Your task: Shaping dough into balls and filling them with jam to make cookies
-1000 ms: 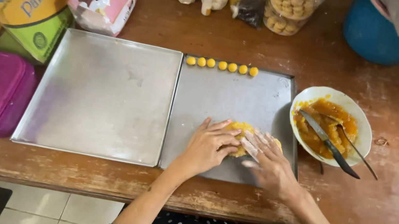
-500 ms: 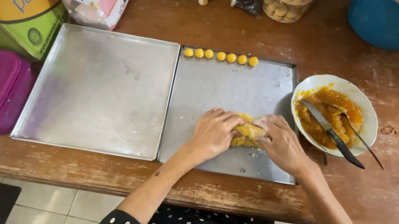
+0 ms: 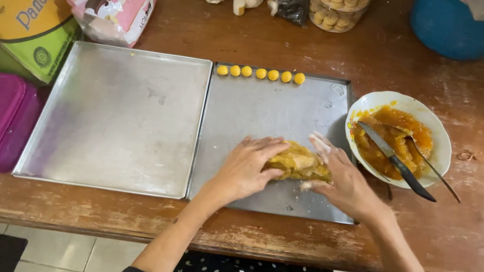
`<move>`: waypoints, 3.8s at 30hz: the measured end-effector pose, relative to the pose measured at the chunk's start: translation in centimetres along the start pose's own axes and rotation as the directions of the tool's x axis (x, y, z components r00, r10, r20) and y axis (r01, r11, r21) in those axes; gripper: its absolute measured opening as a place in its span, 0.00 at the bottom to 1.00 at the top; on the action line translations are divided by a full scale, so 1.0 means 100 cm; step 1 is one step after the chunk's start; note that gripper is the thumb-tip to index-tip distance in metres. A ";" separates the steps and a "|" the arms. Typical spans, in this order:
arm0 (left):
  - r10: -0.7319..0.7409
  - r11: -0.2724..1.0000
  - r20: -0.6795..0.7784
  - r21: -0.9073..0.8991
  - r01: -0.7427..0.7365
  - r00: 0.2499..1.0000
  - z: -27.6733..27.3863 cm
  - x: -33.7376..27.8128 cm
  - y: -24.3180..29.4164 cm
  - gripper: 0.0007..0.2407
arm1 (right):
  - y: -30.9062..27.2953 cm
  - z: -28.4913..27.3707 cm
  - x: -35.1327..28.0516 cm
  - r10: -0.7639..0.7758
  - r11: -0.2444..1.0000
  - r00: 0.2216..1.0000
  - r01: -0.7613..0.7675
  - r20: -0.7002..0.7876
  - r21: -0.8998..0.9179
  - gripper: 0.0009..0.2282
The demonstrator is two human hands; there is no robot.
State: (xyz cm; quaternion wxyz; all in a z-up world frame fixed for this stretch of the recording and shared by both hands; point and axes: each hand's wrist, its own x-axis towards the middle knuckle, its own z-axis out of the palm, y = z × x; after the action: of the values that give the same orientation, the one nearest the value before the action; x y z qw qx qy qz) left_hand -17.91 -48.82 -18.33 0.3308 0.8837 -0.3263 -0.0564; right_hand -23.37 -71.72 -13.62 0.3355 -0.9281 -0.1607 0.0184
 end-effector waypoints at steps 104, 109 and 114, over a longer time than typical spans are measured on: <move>-0.148 0.407 -0.211 -0.903 -0.135 0.966 0.053 0.030 0.026 0.13 | -0.003 0.038 -0.001 -0.213 0.967 0.694 0.249 -0.688 -0.049 0.04; -0.125 0.334 -0.117 -0.940 -0.069 0.985 0.055 0.027 0.020 0.14 | 0.016 0.046 0.003 -0.017 0.867 0.721 0.356 -0.693 0.350 0.05; -0.259 0.185 -0.207 -0.969 -0.162 0.943 0.039 0.024 0.018 0.11 | 0.034 0.052 -0.002 0.104 0.913 0.761 0.182 -0.640 0.365 0.06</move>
State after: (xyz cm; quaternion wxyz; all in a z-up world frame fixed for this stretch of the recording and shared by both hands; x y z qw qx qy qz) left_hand -18.27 -53.43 -19.97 0.8641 0.4734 -0.1260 -0.1151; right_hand -23.30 -71.06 -19.78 0.5552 -0.7827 -0.0473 -0.2772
